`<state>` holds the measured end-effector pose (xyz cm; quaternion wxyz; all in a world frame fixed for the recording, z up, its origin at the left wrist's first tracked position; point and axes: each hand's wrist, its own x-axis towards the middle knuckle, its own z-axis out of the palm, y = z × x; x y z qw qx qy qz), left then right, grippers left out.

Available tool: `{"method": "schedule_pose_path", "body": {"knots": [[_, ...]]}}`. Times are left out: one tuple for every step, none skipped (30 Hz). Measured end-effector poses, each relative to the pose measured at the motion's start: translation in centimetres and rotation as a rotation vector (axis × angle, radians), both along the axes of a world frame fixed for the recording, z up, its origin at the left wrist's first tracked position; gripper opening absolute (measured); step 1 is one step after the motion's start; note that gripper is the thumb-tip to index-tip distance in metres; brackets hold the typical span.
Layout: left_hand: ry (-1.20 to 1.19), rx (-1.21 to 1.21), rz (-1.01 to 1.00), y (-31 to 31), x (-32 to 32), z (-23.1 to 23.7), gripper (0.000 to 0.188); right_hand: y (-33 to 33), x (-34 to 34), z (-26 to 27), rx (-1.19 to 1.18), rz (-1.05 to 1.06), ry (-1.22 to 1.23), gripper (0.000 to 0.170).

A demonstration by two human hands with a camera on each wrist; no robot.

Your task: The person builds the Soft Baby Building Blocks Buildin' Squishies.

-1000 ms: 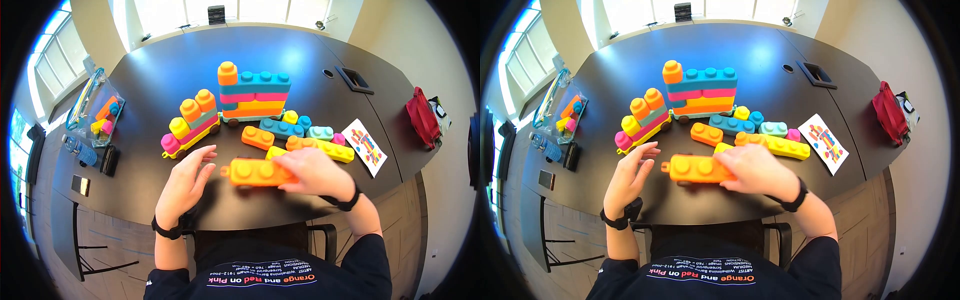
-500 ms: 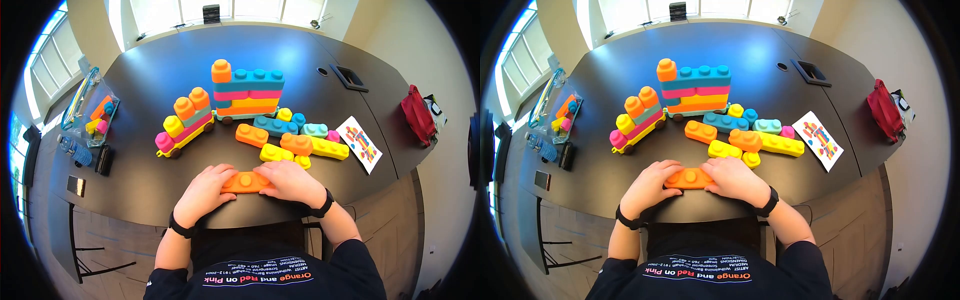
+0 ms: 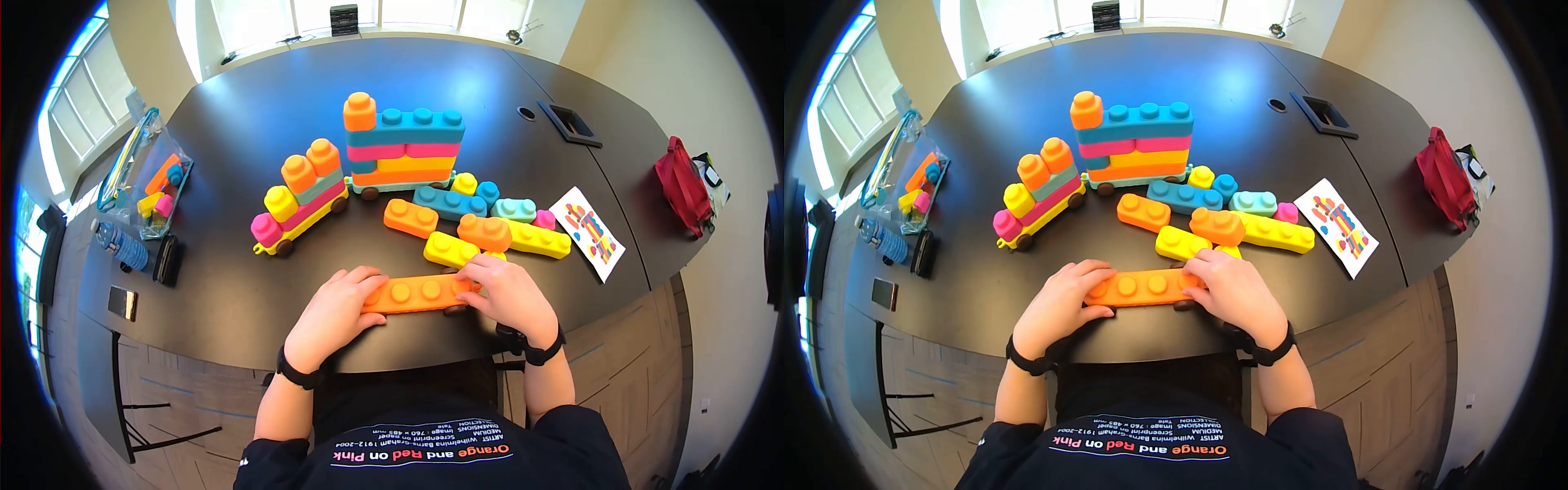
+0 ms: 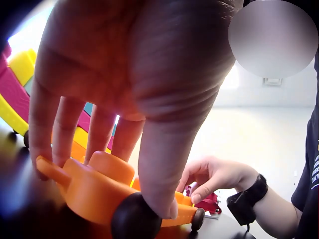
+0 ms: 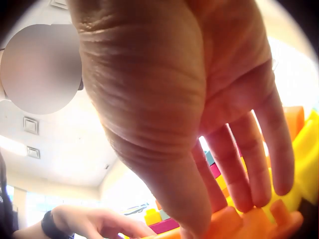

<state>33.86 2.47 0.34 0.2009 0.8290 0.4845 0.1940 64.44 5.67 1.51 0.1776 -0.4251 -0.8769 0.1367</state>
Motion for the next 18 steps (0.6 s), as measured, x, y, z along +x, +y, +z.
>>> {"method": "schedule_pose_path", "body": {"knots": [[-0.002,0.007,0.0,0.0,0.0,0.0,0.057,0.0,0.0,0.1,0.004,0.004,-0.01,0.024],[0.0,0.009,0.0,0.0,0.0,0.0,0.057,0.2,0.1,0.5,0.005,0.005,-0.009,0.024],[-0.004,0.003,-0.002,0.0,0.0,0.0,0.057,0.6,0.3,1.1,-0.012,0.012,0.021,0.023],[-0.007,-0.001,-0.004,0.0,0.0,0.0,0.057,1.2,0.6,1.7,-0.028,0.02,0.05,0.022],[-0.007,0.001,-0.002,0.1,0.0,0.0,0.057,2.0,1.0,2.3,-0.026,0.022,0.051,0.022],[-0.007,-0.002,-0.003,0.1,0.0,0.0,0.057,3.0,1.4,3.0,0.066,-0.025,0.058,0.022],[-0.007,-0.005,-0.006,0.1,-0.1,-0.1,0.057,4.1,1.9,3.6,0.157,-0.075,0.066,0.022],[-0.006,-0.005,-0.006,0.1,-0.1,-0.1,0.057,5.7,2.3,4.2,0.205,-0.087,-0.01,0.021],[-0.003,0.006,-0.008,0.2,-0.1,-0.2,0.058,7.4,2.7,4.8,0.253,-0.1,-0.086,0.021],[0.0,0.017,-0.009,0.1,-0.1,-0.3,0.058,9.0,2.9,5.0,0.253,-0.125,-0.179,0.022],[0.0,0.016,-0.008,0.1,-0.1,-0.3,0.058,10.7,3.1,4.8,0.252,-0.125,-0.178,0.022],[-0.003,0.009,-0.01,0.1,-0.1,-0.3,0.058,12.4,3.3,4.2,0.182,-0.09,-0.249,0.024],[-0.006,0.003,-0.012,0.1,-0.1,-0.3,0.058,13.6,3.4,3.7,0.113,-0.055,-0.319,0.026],[-0.005,0.006,-0.01,0.2,-0.1,-0.2,0.058,14.1,3.2,3.1,0.116,-0.054,-0.319,0.026],[-0.001,0.006,-0.011,0.2,-0.1,-0.2,0.058,14.7,2.9,2.5,0.093,-0.049,-0.368,0.028],[0.003,0.006,-0.012,0.1,0.0,-0.2,0.058,14.9,2.6,2.2,0.069,-0.044,-0.418,0.031],[0.003,0.005,-0.009,0.1,0.0,-0.2,0.058,15.1,2.5,2.0,0.069,-0.041,-0.418,0.031],[0.01,0.006,-0.01,0.2,0.0,-0.2,0.058,15.3,2.4,1.9,0.047,-0.056,-0.437,0.031]]}}
